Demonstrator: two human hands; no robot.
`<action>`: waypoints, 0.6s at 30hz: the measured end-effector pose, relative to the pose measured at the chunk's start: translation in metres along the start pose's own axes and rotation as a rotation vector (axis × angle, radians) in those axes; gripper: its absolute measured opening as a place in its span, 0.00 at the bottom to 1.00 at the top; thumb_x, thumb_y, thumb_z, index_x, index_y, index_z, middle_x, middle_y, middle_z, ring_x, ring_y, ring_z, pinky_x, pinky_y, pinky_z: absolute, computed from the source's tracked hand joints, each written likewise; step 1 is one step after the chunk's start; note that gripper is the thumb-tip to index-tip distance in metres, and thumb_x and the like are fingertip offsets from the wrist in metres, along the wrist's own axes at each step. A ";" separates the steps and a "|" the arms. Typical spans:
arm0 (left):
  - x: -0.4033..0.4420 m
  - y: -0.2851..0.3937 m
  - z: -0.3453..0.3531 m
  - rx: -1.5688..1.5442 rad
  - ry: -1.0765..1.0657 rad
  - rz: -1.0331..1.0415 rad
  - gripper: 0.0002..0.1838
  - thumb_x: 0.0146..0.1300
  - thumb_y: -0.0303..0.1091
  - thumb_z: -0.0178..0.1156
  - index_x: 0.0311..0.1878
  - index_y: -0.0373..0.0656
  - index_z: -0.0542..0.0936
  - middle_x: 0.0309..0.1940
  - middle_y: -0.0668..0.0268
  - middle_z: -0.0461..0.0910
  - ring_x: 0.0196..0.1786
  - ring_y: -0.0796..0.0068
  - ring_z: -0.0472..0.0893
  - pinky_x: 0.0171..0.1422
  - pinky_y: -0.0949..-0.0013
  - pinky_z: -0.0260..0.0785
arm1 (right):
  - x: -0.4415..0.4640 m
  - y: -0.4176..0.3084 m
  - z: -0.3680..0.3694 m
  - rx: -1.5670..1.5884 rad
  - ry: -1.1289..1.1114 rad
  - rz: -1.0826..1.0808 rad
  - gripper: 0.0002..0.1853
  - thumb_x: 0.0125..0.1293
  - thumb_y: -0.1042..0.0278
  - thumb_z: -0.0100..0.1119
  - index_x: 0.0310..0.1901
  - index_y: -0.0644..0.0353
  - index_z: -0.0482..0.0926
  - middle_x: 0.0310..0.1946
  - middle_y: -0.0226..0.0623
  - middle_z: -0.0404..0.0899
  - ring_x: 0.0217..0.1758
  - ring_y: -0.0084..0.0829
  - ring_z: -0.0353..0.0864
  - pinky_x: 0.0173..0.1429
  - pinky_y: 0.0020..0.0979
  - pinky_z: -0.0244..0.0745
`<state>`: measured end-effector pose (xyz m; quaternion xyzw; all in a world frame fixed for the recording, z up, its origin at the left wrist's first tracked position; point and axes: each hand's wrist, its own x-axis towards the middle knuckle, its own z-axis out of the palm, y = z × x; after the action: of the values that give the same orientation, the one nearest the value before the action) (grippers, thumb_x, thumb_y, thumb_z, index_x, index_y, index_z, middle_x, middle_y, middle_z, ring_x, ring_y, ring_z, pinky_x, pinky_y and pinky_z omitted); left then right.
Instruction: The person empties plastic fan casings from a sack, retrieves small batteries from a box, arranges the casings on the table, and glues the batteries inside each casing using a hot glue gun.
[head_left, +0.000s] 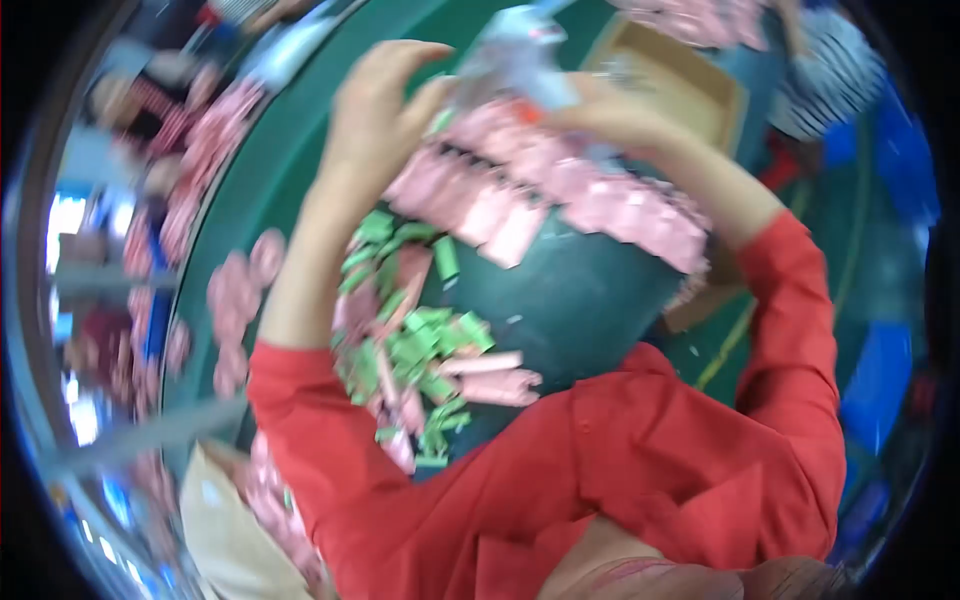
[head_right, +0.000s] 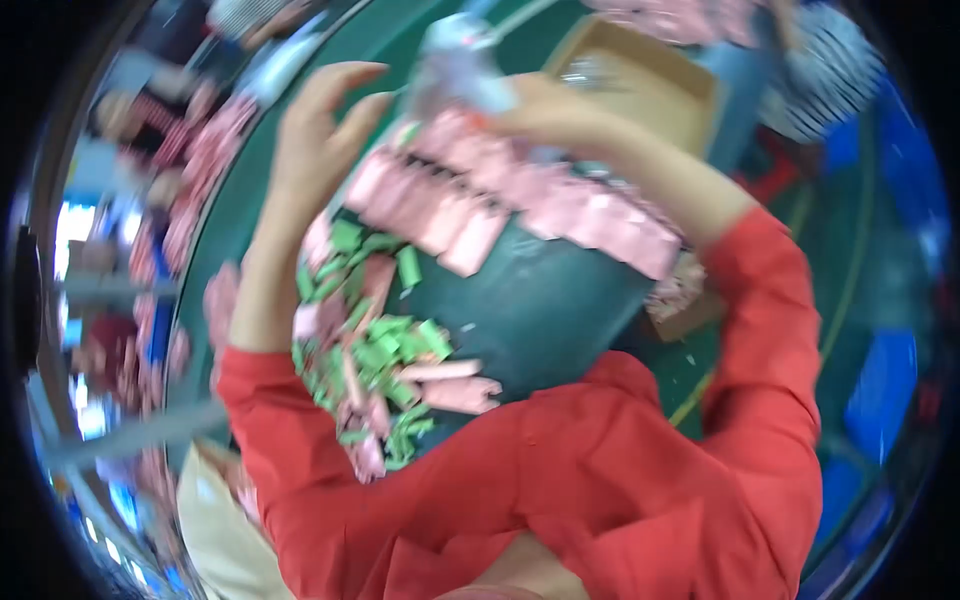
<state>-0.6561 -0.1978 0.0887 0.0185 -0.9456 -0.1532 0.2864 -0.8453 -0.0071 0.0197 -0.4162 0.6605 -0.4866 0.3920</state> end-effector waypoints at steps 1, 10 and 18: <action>-0.025 -0.010 -0.007 -0.066 -0.051 -0.129 0.16 0.64 0.33 0.65 0.53 0.37 0.83 0.50 0.57 0.84 0.53 0.63 0.83 0.60 0.66 0.72 | 0.002 0.004 -0.001 0.036 -0.022 0.004 0.18 0.61 0.63 0.66 0.50 0.62 0.80 0.32 0.30 0.79 0.31 0.20 0.79 0.32 0.27 0.74; -0.138 -0.026 -0.009 -0.065 -0.316 -0.537 0.10 0.63 0.32 0.65 0.43 0.37 0.85 0.36 0.57 0.85 0.38 0.65 0.85 0.44 0.65 0.75 | 0.001 -0.012 0.003 0.038 -0.012 0.045 0.16 0.61 0.65 0.64 0.45 0.65 0.74 0.24 0.32 0.76 0.23 0.22 0.76 0.28 0.26 0.68; -0.143 -0.030 0.010 -0.092 -0.281 -0.509 0.09 0.64 0.32 0.64 0.43 0.36 0.85 0.35 0.57 0.85 0.37 0.64 0.84 0.43 0.64 0.75 | 0.009 -0.007 0.004 0.034 -0.001 0.076 0.15 0.62 0.66 0.62 0.46 0.66 0.73 0.24 0.33 0.76 0.22 0.22 0.75 0.27 0.27 0.69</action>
<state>-0.5433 -0.2058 -0.0047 0.2207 -0.9331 -0.2637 0.1055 -0.8433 -0.0180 0.0241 -0.3843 0.6672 -0.4826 0.4174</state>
